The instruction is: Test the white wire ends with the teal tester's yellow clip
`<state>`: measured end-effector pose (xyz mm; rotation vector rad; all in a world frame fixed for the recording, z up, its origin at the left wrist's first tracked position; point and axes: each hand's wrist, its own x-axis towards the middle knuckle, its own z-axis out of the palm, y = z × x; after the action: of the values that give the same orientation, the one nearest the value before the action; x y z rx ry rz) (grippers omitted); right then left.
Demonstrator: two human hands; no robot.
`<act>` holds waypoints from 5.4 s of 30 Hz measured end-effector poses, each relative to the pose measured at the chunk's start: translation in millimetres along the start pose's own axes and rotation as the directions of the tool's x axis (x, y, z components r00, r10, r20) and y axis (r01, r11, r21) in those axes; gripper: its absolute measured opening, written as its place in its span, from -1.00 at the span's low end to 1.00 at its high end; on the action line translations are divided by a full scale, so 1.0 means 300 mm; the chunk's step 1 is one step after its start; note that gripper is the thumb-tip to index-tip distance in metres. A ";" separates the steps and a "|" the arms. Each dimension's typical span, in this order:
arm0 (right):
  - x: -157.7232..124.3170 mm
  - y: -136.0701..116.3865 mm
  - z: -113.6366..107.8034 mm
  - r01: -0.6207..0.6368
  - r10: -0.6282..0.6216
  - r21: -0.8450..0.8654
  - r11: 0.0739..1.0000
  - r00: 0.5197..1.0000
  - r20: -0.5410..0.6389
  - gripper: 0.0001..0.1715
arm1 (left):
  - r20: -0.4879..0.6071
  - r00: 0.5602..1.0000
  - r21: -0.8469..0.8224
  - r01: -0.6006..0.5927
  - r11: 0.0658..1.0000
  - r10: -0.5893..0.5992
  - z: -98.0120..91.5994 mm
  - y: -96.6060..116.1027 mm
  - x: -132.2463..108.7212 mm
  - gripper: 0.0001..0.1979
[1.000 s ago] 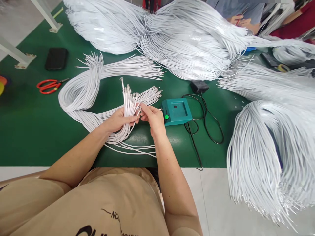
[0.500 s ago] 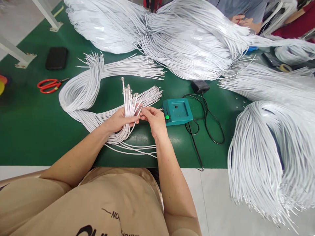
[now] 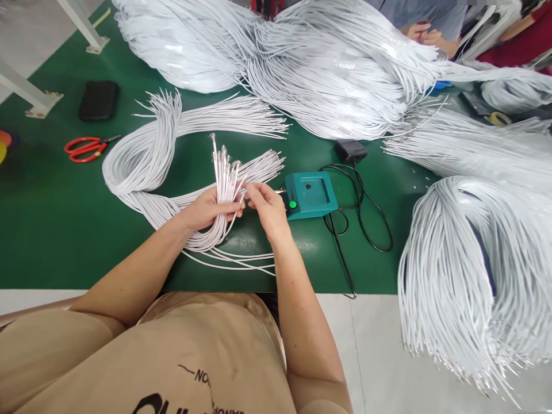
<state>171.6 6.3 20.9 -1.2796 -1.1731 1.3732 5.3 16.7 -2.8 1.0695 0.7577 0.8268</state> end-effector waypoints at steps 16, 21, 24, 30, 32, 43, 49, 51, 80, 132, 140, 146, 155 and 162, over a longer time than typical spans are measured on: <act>0.082 -0.011 -0.112 0.400 -0.347 -0.916 0.044 0.866 0.361 -0.79 | -0.204 0.975 -0.032 0.089 0.996 -0.094 -0.004 -0.025 0.027 -0.46; 0.117 -0.025 -0.143 0.453 -0.248 -0.885 0.112 0.875 0.417 -0.82 | -0.225 0.971 0.064 0.099 0.993 -0.082 -0.002 -0.028 0.035 -0.46; 0.126 -0.015 -0.147 0.459 -0.251 -0.879 0.125 0.872 0.420 -0.79 | -0.247 0.964 0.084 0.125 0.989 -0.101 0.007 -0.027 0.042 -0.47; 0.140 0.007 -0.147 0.401 -0.283 -0.908 0.120 0.891 0.356 -0.72 | -0.290 0.952 0.107 0.134 0.985 -0.098 0.009 -0.055 0.063 -0.47; 0.140 0.006 -0.145 0.384 -0.286 -0.915 0.126 0.897 0.338 -0.72 | -0.292 0.952 0.132 0.131 0.982 -0.088 0.004 -0.067 0.068 -0.46; 0.089 0.027 -0.179 0.009 -0.486 -0.998 0.059 0.874 -0.021 -0.49 | -0.248 0.961 0.177 0.171 0.969 -0.124 -0.009 -0.064 0.060 -0.48; 0.096 0.040 -0.184 0.020 -0.497 -0.997 0.076 0.867 -0.020 -0.49 | -0.237 0.961 0.078 0.163 0.984 -0.140 -0.012 -0.039 0.039 -0.54; 0.064 0.022 -0.155 0.091 -0.537 -0.987 0.134 0.844 0.005 -0.54 | -0.236 0.963 0.028 0.141 0.990 -0.130 -0.018 -0.038 0.032 -0.48; 0.027 -0.019 -0.003 -0.035 -0.002 -0.199 0.979 0.983 -0.185 -0.74 | -0.225 0.974 0.129 0.038 0.991 -0.009 -0.007 -0.038 0.015 -0.63; 0.046 -0.051 0.064 -0.238 0.220 0.335 0.912 0.971 0.090 -0.55 | -0.194 0.972 0.042 -0.127 0.991 0.133 0.040 0.000 0.001 -0.71; 0.015 -0.029 0.042 -0.251 0.167 0.451 0.856 0.962 0.218 -0.49 | -0.252 0.957 0.059 -0.132 0.989 0.143 0.035 0.006 -0.002 -0.67; -0.008 -0.029 0.035 -0.086 0.095 0.261 0.961 0.995 -0.022 -0.68 | -0.206 0.967 -0.001 -0.157 0.988 0.153 0.041 0.008 -0.001 -0.67; -0.018 0.013 0.035 0.362 -0.519 -0.780 0.510 0.853 0.057 -0.69 | -0.155 0.988 -0.090 -0.028 0.996 0.013 0.020 -0.002 0.001 -0.49; 0.034 0.002 -0.063 0.407 -0.481 -0.909 0.091 0.817 0.318 -0.69 | -0.222 0.974 -0.103 0.032 0.994 -0.055 0.004 -0.015 0.019 -0.52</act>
<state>189.7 17.3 18.5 -1.4707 -2.3104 -0.0758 10.1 20.1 -7.3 0.8770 0.9174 0.9484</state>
